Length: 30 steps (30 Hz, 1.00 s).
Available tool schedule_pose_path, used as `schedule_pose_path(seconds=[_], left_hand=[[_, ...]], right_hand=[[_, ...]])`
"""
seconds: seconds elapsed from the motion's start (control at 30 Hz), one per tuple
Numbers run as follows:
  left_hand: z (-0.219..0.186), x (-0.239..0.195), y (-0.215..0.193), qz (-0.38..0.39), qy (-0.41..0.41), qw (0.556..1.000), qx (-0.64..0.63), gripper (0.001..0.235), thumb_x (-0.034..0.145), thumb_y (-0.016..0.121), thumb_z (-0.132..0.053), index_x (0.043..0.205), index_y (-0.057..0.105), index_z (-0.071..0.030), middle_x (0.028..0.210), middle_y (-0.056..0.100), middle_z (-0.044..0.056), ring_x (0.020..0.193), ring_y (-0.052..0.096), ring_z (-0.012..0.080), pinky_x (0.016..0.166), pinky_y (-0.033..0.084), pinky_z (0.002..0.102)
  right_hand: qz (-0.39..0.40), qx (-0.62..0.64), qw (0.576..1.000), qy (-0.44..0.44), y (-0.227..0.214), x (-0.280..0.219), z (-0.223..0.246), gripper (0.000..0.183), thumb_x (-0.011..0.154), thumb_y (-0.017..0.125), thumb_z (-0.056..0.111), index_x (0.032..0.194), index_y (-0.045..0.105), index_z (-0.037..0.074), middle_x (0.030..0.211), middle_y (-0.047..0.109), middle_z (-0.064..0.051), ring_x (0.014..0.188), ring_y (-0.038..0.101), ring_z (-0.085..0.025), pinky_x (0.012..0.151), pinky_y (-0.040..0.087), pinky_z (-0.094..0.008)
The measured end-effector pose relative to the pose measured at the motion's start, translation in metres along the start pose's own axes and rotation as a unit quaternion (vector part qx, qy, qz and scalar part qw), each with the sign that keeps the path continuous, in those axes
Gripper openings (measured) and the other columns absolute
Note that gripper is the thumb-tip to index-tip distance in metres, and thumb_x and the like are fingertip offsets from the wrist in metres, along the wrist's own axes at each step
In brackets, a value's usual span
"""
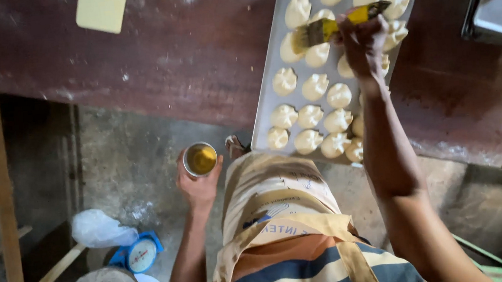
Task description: The person retrieves a tray of shaped dough pieces from a rack and places it on a table. Using a brush dipped in a small metal cup of yellow liquid, they systematically brush the tops of each dough piece. After finishing one tray, they return it to the rack and repeat the process with a second tray.
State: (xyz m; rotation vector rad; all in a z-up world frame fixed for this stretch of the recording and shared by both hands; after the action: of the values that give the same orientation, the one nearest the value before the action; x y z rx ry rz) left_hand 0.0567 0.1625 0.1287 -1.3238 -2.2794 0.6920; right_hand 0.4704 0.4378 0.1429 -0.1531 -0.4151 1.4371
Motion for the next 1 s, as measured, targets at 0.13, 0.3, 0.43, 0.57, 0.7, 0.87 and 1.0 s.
schedule_pose_path(seconds=[0.13, 0.3, 0.43, 0.57, 0.7, 0.87, 1.0], left_hand=[[-0.008, 0.003, 0.014, -0.018, -0.012, 1.0, -0.013, 0.073, 0.076, 0.108, -0.025, 0.135, 0.069, -0.005, 0.116, 0.081, 0.011, 0.1, 0.076, 0.0248, 0.092, 0.062, 0.038], [-0.016, 0.006, 0.031, -0.014, -0.022, 0.998, 0.048, 0.078, 0.073, 0.109, -0.032, 0.134, 0.069, -0.004, 0.111, 0.082, 0.014, 0.095, 0.077, 0.0295, 0.087, 0.062, 0.043], [-0.032, 0.004, 0.036, -0.043, 0.0, 0.998, 0.054, 0.075, 0.074, 0.108, -0.034, 0.132, 0.072, -0.003, 0.114, 0.082, 0.014, 0.097, 0.076, 0.0287, 0.092, 0.061, 0.042], [0.019, -0.03, 0.06, -0.049, -0.314, 0.921, -0.225, 0.082, 0.069, 0.1, -0.003, 0.144, 0.067, -0.004, 0.129, 0.079, 0.014, 0.112, 0.073, 0.0212, 0.104, 0.064, 0.04], [0.032, -0.034, 0.062, -0.135, -0.546, 0.687, -0.459, 0.052, 0.097, 0.075, -0.016, 0.148, 0.064, -0.017, 0.155, 0.057, 0.029, 0.14, 0.059, 0.0554, 0.113, 0.057, 0.074], [0.068, -0.011, 0.049, -0.045, -0.157, 0.986, 0.046, 0.089, 0.063, 0.108, -0.042, 0.126, 0.068, 0.006, 0.107, 0.077, 0.015, 0.09, 0.074, 0.0262, 0.084, 0.061, 0.033], [0.061, 0.031, 0.014, -0.063, -0.024, 0.989, 0.129, 0.081, 0.073, 0.108, -0.041, 0.13, 0.08, 0.01, 0.109, 0.083, 0.02, 0.093, 0.079, 0.0293, 0.091, 0.064, 0.038]], right_hand=[[-0.066, 0.01, 0.998, 0.024, -0.017, 0.032, 0.002, 0.014, 0.114, 0.078, 0.015, 0.115, 0.077, 0.001, 0.091, 0.081, -0.013, 0.074, 0.082, -0.019, 0.063, 0.069, -0.031], [0.005, 0.021, 1.0, 0.013, -0.009, 0.077, -0.009, 0.015, 0.114, 0.074, 0.01, 0.114, 0.076, -0.005, 0.093, 0.08, -0.017, 0.075, 0.082, -0.021, 0.058, 0.068, -0.03], [-0.01, 0.226, 0.973, 0.051, -0.023, 0.106, -0.06, 0.022, 0.109, 0.075, -0.002, 0.097, 0.065, 0.014, 0.113, 0.077, -0.014, 0.086, 0.078, -0.021, 0.066, 0.065, -0.029], [0.04, -0.049, 0.996, 0.064, -0.022, 0.145, -0.107, 0.017, 0.099, 0.093, 0.015, 0.113, 0.083, 0.017, 0.109, 0.082, 0.003, 0.098, 0.075, -0.008, 0.083, 0.062, -0.027], [-0.039, -0.133, 0.976, -0.169, -0.016, 0.144, -0.054, 0.026, 0.087, 0.072, 0.0, 0.108, 0.084, 0.01, 0.108, 0.083, -0.006, 0.097, 0.08, -0.018, 0.085, 0.062, -0.033], [-0.009, -0.16, 0.987, -0.008, 0.031, 0.124, -0.005, 0.006, 0.093, 0.075, 0.012, 0.098, 0.071, 0.011, 0.083, 0.074, -0.002, 0.065, 0.063, -0.017, 0.056, 0.046, -0.039], [-0.174, -0.166, 0.968, -0.074, 0.032, 0.149, -0.087, 0.04, 0.083, 0.086, 0.013, 0.065, 0.05, 0.014, 0.076, 0.068, 0.001, 0.069, 0.052, -0.007, 0.051, 0.039, -0.037]])
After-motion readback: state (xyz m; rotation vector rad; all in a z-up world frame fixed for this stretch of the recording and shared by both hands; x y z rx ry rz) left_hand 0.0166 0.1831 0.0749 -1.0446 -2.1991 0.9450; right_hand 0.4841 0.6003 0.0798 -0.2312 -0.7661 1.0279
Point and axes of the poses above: each hand's wrist, its own x-axis towards the middle knuckle, its own y-axis out of the palm, z = x × y, the point moved 2 cm from there along x, towards the middle knuckle
